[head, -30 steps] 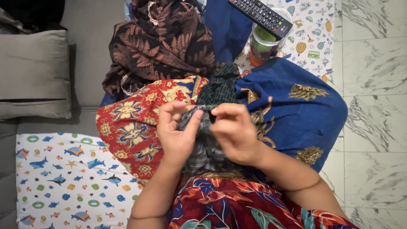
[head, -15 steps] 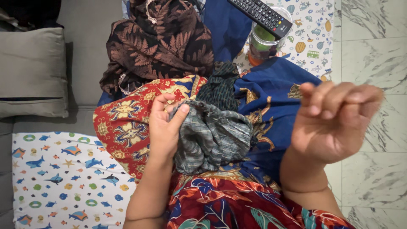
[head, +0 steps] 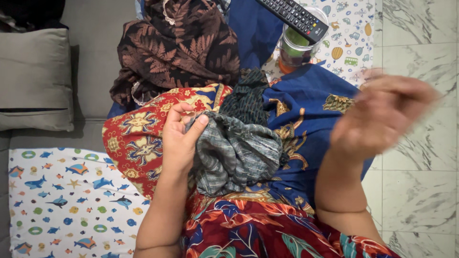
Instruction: The person sits on a bed with a gray plaid garment in their lap and hand-sews at its waistband area, repeatedly working the fabric with both hands and pulling thread through, mending the clothing.
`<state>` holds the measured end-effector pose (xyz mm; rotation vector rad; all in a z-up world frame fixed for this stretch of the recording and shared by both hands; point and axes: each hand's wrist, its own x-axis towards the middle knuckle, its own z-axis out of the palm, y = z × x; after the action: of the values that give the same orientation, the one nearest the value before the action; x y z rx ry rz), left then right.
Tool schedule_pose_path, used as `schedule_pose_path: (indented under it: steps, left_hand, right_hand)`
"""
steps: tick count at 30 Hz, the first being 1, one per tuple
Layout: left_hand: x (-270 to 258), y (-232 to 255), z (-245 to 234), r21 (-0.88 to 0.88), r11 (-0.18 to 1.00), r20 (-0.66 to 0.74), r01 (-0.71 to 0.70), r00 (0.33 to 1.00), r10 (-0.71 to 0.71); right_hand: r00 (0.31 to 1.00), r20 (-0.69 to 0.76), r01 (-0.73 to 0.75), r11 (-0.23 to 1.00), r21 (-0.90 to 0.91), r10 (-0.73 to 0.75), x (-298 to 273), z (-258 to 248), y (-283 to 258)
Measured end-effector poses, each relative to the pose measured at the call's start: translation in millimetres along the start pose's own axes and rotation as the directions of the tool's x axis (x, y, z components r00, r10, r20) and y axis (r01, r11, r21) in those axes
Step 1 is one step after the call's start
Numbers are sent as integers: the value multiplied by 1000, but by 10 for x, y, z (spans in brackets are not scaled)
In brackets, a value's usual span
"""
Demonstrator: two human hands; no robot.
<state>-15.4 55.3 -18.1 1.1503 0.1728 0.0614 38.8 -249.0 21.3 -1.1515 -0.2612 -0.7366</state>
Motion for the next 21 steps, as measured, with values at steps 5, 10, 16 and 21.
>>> schedule_pose_path:
  steps: [5, 10, 16, 21]
  left_hand:
    - [-4, -5, 14, 5, 1000, 33, 15, 999, -16]
    - [71, -184, 147, -35, 999, 30, 25, 999, -24]
    - [137, -446, 328, -286, 958, -85, -28, 996, 3]
    - [183, -492, 254, -309, 951, -142, 24, 987, -71]
  right_hand:
    - [403, 784, -223, 881, -417, 473, -286, 383, 37]
    - [358, 890, -200, 954, -222, 282, -635, 768, 168]
    - [410, 898, 158, 958, -240, 157, -754, 806, 206]
    - [370, 921, 279, 931, -237, 123, -762, 825, 234]
